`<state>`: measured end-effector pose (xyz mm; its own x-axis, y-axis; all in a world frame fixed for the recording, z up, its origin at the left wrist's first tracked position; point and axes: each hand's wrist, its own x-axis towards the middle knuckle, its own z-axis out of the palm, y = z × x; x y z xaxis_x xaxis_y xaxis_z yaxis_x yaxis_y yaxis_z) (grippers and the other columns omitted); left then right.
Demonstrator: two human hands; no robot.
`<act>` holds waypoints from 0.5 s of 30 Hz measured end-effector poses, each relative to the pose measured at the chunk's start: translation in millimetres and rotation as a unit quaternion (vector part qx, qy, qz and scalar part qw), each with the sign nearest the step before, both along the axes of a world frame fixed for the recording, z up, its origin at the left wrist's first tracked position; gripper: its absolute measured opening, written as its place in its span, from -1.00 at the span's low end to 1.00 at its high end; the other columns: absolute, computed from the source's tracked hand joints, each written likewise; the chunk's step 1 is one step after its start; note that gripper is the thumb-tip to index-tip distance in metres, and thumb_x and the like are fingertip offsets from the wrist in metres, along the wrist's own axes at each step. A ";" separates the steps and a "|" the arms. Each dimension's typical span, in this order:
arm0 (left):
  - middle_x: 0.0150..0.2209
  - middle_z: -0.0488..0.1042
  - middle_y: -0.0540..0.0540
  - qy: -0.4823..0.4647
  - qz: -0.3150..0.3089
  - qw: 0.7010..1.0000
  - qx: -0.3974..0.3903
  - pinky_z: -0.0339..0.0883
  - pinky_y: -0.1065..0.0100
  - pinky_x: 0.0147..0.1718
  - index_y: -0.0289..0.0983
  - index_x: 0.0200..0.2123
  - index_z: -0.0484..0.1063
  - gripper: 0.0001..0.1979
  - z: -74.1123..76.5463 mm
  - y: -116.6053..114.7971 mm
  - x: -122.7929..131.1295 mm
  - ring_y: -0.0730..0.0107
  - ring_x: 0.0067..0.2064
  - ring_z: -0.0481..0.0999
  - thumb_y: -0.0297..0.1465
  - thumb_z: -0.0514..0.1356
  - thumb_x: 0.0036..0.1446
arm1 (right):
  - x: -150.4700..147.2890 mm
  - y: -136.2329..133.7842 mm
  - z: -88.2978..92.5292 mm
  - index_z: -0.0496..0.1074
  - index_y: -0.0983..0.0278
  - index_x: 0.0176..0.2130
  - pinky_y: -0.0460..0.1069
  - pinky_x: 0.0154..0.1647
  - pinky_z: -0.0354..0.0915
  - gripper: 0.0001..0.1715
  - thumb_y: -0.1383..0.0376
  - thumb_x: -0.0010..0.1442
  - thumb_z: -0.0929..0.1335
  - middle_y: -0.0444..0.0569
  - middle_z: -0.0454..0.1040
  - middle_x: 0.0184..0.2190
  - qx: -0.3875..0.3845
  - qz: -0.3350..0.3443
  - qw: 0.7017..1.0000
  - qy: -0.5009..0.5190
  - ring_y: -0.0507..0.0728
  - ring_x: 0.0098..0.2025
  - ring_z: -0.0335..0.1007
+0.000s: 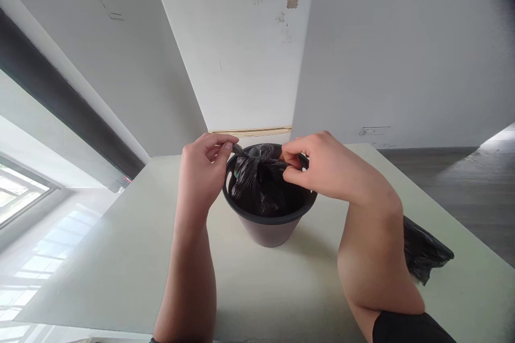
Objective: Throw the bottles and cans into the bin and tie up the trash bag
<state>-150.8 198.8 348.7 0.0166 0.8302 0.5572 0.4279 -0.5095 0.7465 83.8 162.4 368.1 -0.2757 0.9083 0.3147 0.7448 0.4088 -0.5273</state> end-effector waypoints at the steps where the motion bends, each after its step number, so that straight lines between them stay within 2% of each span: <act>1: -0.18 0.66 -0.12 -0.012 -0.005 1.000 0.003 0.59 0.21 -0.04 -0.18 -0.19 0.70 -0.84 1.6 -2.2 0.9 0.22 -0.12 0.70 -0.40 0.27 0.28 | -0.8 0.2 0.5 0.11 0.22 -0.53 0.01 -0.47 -0.07 -0.67 0.39 0.05 0.37 -0.19 0.17 -0.58 0.007 0.000 1.000 0.009 0.01 -0.50 -0.06; 3: -0.19 0.65 -0.11 -0.030 0.002 0.999 0.013 0.60 0.24 -0.07 -0.17 -0.19 0.69 -0.86 4.2 -5.9 2.6 0.22 -0.13 0.71 -0.39 0.29 0.28 | -2.1 0.3 1.4 0.21 0.20 -0.49 0.00 -0.46 -0.02 -0.75 0.38 0.08 0.38 -0.19 0.25 -0.55 0.022 0.000 0.999 0.038 0.02 -0.50 0.02; 5: -0.21 0.65 -0.10 -0.044 0.016 0.999 0.021 0.60 0.25 -0.13 -0.17 -0.19 0.69 -0.87 5.6 -8.0 3.6 0.23 -0.17 0.71 -0.37 0.30 0.28 | -2.3 0.1 1.9 0.39 0.17 -0.36 0.00 -0.43 0.07 -0.91 0.37 0.12 0.39 -0.16 0.41 -0.46 0.027 0.000 0.997 0.071 0.05 -0.45 0.19; 8: -0.20 0.66 -0.12 -0.056 0.022 0.998 0.023 0.59 0.25 -0.15 -0.19 -0.15 0.68 -0.86 5.2 -7.4 3.2 0.23 -0.19 0.70 -0.33 0.31 0.29 | -0.4 -0.2 1.3 0.58 0.12 -0.17 0.01 -0.35 0.20 -0.79 0.33 0.19 0.39 -0.11 0.56 -0.33 0.014 0.017 0.996 0.091 0.11 -0.34 0.38; 11: -0.18 0.67 -0.11 -0.014 -0.007 1.000 -0.009 0.58 0.25 -0.12 -0.17 -0.08 0.66 -0.80 2.6 -4.2 1.2 0.23 -0.16 0.69 -0.27 0.34 0.27 | 1.5 -0.1 0.7 0.66 0.12 -0.22 0.04 -0.28 0.28 -0.78 0.30 0.21 0.39 -0.08 0.61 -0.27 0.014 0.026 0.996 0.085 0.15 -0.28 0.45; 15: -0.08 0.68 -0.12 0.070 -0.072 0.992 -0.071 0.56 0.26 -0.13 -0.15 -0.06 0.65 -0.74 0.6 -2.0 -1.0 0.23 -0.14 0.67 -0.24 0.41 0.19 | 1.5 0.9 0.9 0.65 0.13 -0.29 0.04 -0.27 0.31 -0.80 0.34 0.19 0.39 -0.10 0.62 -0.28 0.023 0.019 0.997 0.074 0.14 -0.28 0.46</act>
